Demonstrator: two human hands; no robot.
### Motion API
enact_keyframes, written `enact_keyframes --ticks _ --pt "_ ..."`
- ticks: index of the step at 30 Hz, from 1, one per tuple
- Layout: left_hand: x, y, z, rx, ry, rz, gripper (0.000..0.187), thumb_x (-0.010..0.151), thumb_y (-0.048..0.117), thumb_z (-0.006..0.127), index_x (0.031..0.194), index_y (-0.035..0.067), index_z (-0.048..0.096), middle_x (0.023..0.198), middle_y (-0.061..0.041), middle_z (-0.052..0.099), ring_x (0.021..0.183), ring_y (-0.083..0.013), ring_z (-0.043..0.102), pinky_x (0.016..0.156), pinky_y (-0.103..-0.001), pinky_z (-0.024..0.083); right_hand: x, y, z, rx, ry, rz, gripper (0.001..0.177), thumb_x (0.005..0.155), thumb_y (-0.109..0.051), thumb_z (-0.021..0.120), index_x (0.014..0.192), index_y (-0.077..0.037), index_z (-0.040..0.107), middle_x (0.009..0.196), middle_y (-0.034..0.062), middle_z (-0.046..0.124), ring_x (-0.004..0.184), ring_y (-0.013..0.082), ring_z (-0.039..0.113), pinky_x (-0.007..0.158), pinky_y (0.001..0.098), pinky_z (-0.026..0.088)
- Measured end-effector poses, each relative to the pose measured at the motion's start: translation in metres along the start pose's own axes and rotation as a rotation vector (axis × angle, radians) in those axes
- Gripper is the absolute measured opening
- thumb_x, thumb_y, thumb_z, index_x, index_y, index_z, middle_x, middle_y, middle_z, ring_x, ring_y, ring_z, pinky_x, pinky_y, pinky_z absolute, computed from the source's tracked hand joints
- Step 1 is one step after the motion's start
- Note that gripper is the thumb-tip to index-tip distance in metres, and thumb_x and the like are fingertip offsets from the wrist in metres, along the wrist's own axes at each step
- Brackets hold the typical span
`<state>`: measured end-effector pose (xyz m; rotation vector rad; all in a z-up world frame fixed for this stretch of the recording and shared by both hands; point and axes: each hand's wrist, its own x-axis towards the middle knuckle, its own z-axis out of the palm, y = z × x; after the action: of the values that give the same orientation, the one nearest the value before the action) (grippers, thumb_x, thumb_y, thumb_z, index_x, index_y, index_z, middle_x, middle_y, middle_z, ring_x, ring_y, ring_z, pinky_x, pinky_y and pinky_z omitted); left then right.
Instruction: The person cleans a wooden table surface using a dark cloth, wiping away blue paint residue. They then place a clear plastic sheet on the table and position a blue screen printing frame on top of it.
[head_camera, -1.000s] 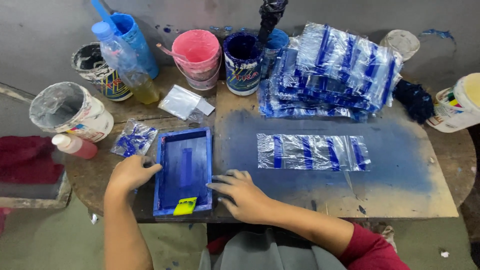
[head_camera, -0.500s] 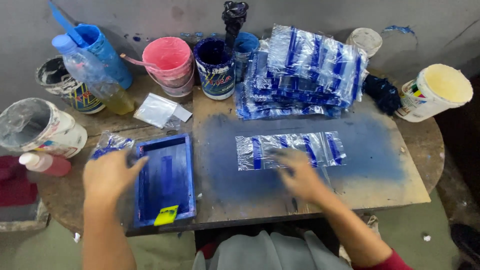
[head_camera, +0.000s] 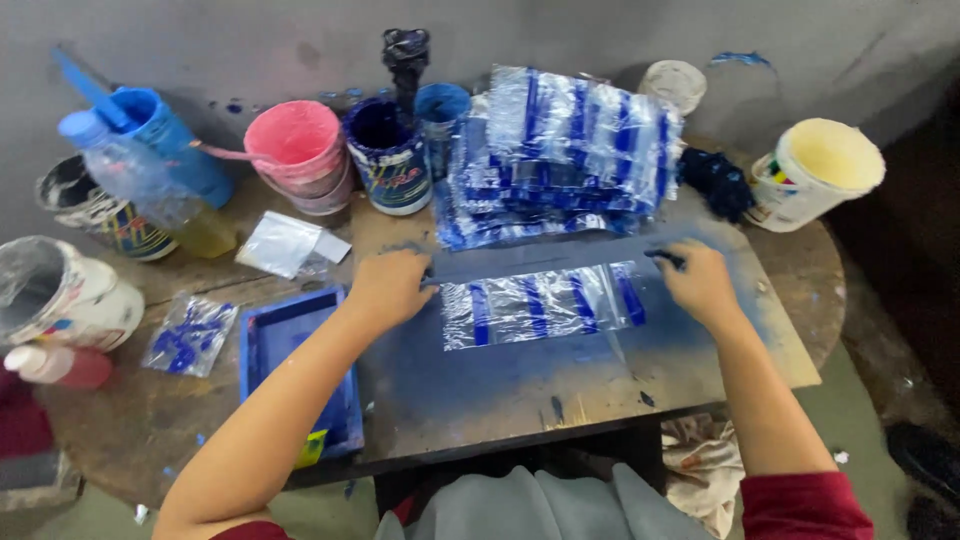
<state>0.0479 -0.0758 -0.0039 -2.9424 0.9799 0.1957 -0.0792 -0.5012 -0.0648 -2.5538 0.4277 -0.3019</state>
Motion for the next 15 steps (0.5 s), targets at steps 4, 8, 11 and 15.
enact_keyframes --ticks 4,8,11,15 --pt "0.014 0.012 0.0 -0.031 -0.044 0.003 0.033 0.09 0.029 0.073 0.114 0.007 0.076 0.097 -0.012 0.078 0.092 -0.0275 0.077 0.08 -0.043 0.06 -0.002 -0.035 -0.011 0.0 -0.084 0.045 0.025 0.097 -0.009 0.065 0.116 0.002 0.077 0.114 0.026 0.074 0.117 0.043 0.067 0.101 0.0498 0.053" --pt "0.018 0.011 0.008 0.007 -0.084 0.004 0.03 0.088 0.028 0.075 0.111 0.009 0.077 0.096 -0.01 0.079 0.091 -0.0271 0.077 0.08 -0.042 0.06 -0.002 -0.054 -0.015 -0.008 -0.159 0.051 0.028 0.096 -0.007 0.065 0.121 0.002 0.075 0.122 0.0261 0.072 0.124 0.0419 0.064 0.107 0.0491 0.05" --pt "0.017 0.011 0.004 -0.011 -0.11 0.005 0.03 0.09 0.027 0.074 0.113 0.008 0.076 0.099 -0.011 0.079 0.094 -0.0278 0.077 0.083 -0.043 0.059 0.001 -0.059 -0.016 -0.022 -0.201 0.034 0.03 0.097 -0.007 0.065 0.124 0.002 0.073 0.127 0.0259 0.07 0.128 0.0407 0.062 0.111 0.0498 0.047" --pt "0.014 0.014 0.0 -0.078 -0.086 0.014 0.026 0.09 0.021 0.073 0.109 0.003 0.078 0.092 -0.015 0.079 0.088 -0.0301 0.077 0.079 -0.042 0.061 0.006 -0.041 -0.006 -0.057 -0.237 -0.034 0.03 0.097 -0.011 0.066 0.125 -0.001 0.073 0.128 0.0229 0.07 0.13 0.0386 0.061 0.112 0.0485 0.048"
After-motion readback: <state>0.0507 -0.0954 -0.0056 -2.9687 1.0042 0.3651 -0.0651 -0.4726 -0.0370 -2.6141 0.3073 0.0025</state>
